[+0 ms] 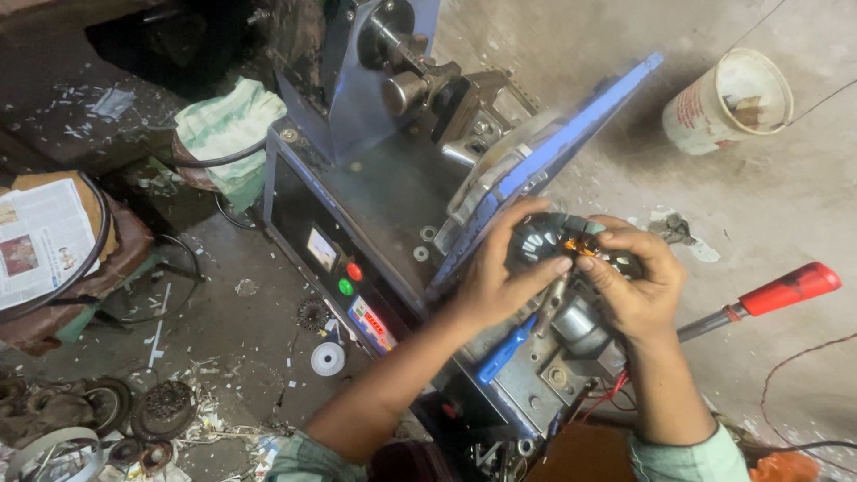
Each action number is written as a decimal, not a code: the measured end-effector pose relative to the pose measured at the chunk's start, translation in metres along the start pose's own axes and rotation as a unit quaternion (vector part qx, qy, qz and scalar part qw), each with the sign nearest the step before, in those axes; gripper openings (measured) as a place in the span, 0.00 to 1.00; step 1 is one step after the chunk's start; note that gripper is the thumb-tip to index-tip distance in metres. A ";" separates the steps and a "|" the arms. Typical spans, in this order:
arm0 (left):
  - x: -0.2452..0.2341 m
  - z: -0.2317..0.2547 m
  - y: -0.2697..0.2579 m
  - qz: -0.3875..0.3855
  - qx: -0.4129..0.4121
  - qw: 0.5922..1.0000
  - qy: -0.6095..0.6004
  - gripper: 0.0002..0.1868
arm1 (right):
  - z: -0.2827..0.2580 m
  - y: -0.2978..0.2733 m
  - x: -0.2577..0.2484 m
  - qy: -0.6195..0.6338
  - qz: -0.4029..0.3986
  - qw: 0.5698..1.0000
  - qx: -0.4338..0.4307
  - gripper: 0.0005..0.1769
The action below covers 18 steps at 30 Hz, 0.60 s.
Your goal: The person winds copper wire onto a motor stator using a winding machine. They insert the stator into the machine, thread the wire, and operate the machine to wind the wire into the slots. The person repeatedly adjusts the stator and wire, and presses buttons on the machine's control panel.
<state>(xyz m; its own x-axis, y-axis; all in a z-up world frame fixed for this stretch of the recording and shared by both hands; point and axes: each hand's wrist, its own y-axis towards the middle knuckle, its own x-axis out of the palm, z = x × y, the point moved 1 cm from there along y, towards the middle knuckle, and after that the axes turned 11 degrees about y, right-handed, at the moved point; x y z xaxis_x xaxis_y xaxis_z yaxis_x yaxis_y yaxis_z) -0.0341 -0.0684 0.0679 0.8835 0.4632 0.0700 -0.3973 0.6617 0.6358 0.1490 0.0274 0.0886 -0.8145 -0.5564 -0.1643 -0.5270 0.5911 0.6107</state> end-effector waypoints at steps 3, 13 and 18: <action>0.000 -0.009 0.009 -0.070 -0.037 0.996 -0.032 0.28 | -0.002 0.001 0.001 0.007 0.005 1.000 0.011 0.19; -0.001 -0.019 0.012 -0.078 -0.052 0.994 -0.061 0.24 | -0.007 0.003 0.008 -0.023 -0.034 0.998 -0.040 0.20; -0.001 -0.017 0.017 -0.101 -0.066 0.988 -0.093 0.24 | -0.009 0.002 0.007 -0.027 0.025 0.999 -0.010 0.19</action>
<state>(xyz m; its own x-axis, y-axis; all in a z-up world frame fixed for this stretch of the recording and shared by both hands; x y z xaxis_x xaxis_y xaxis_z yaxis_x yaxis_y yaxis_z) -0.0456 -0.0478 0.0654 0.9733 0.2062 0.1004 -0.2272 0.8064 0.5459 0.1440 0.0199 0.0955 -0.8522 -0.4934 -0.1739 -0.4800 0.6053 0.6350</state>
